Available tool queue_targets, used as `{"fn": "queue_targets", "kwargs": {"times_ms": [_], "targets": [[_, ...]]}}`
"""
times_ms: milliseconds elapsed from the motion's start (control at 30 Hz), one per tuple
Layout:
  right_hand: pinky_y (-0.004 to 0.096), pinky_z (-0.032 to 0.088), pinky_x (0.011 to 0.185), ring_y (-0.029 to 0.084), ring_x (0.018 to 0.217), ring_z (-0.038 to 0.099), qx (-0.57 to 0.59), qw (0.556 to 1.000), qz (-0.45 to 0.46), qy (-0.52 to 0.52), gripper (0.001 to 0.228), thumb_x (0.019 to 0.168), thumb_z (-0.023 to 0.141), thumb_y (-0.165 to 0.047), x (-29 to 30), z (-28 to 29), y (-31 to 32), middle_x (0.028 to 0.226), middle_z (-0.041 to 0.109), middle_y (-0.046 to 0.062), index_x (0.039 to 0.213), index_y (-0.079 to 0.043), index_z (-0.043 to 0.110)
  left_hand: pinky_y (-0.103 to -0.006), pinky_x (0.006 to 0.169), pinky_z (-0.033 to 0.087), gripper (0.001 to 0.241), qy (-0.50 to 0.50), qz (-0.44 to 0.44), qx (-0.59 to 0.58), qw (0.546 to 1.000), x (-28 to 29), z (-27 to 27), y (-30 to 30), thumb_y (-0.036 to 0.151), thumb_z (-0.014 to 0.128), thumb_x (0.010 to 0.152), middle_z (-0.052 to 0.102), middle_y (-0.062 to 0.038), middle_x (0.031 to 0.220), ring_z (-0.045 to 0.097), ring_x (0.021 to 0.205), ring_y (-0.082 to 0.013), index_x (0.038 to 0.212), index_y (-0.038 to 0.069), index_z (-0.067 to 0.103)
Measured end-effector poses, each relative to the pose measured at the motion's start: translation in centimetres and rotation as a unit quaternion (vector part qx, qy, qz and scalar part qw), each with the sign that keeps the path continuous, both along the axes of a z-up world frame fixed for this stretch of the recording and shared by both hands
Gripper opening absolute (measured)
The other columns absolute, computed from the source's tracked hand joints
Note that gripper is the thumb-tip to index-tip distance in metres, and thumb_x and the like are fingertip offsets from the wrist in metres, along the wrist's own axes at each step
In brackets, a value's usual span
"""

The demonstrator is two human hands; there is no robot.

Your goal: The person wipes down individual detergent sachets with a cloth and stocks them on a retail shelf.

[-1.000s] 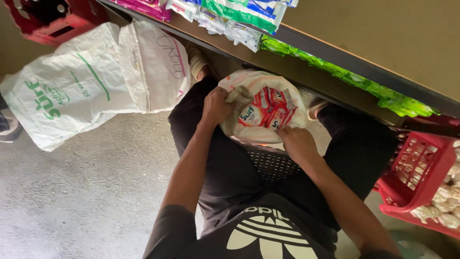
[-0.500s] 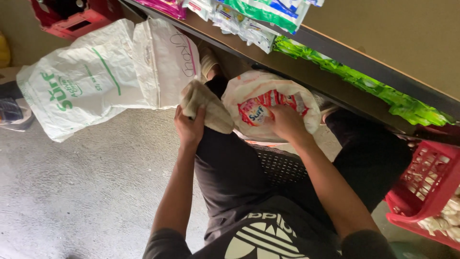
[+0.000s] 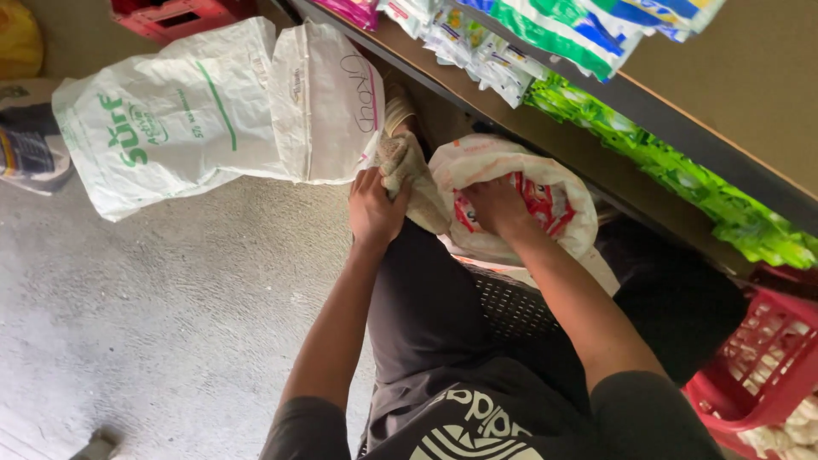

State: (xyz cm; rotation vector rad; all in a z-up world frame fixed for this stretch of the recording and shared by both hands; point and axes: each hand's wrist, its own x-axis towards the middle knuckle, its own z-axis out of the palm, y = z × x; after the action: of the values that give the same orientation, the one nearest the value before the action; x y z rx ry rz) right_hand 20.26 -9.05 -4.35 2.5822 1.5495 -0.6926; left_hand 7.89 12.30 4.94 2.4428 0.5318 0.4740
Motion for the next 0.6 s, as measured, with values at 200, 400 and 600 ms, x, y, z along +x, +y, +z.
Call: {"fn": "queue_targets", "kwargs": {"times_ms": [200, 400, 600], "targets": [[0.053, 0.025, 0.118, 0.038, 0.143, 0.037, -0.002, 0.998, -0.031, 0.050, 0.060, 0.083, 0.060, -0.012, 0.1, 1.2, 0.6, 0.154, 0.045, 0.016, 0.142, -0.009, 0.055, -0.0472, 0.086, 0.053, 0.026, 0.028, -0.005, 0.018, 0.999, 0.2, -0.1, -0.2, 0.023, 0.080, 0.085, 0.066, -0.010, 0.094, 0.064, 0.095, -0.0325, 0.100, 0.005, 0.069], [0.053, 0.035, 0.116, 0.038, 0.136, 0.051, 0.010, 0.999, -0.021, 0.032, 0.047, 0.090, 0.057, -0.012, 0.0, 0.3, 0.9, 0.143, 0.057, 0.020, 0.137, -0.006, 0.061, -0.0473, 0.085, 0.052, 0.026, 0.032, 0.004, 0.021, 0.999, 0.4, -0.1, -0.3, 0.024, 0.078, 0.085, 0.066, -0.009, 0.093, 0.064, 0.095, -0.0331, 0.102, 0.006, 0.070], [0.050, 0.052, 0.097, 0.037, 0.122, 0.060, -0.026, 0.994, -0.056, 0.092, 0.038, 0.088, 0.068, -0.010, -0.4, 2.1, -1.3, 0.132, 0.062, 0.021, 0.125, -0.008, 0.067, -0.0474, 0.086, 0.051, 0.026, 0.021, 0.000, 0.028, 0.999, 0.3, -0.2, -0.2, 0.027, 0.078, 0.086, 0.066, -0.011, 0.093, 0.064, 0.095, -0.0330, 0.096, 0.005, 0.068]]}}
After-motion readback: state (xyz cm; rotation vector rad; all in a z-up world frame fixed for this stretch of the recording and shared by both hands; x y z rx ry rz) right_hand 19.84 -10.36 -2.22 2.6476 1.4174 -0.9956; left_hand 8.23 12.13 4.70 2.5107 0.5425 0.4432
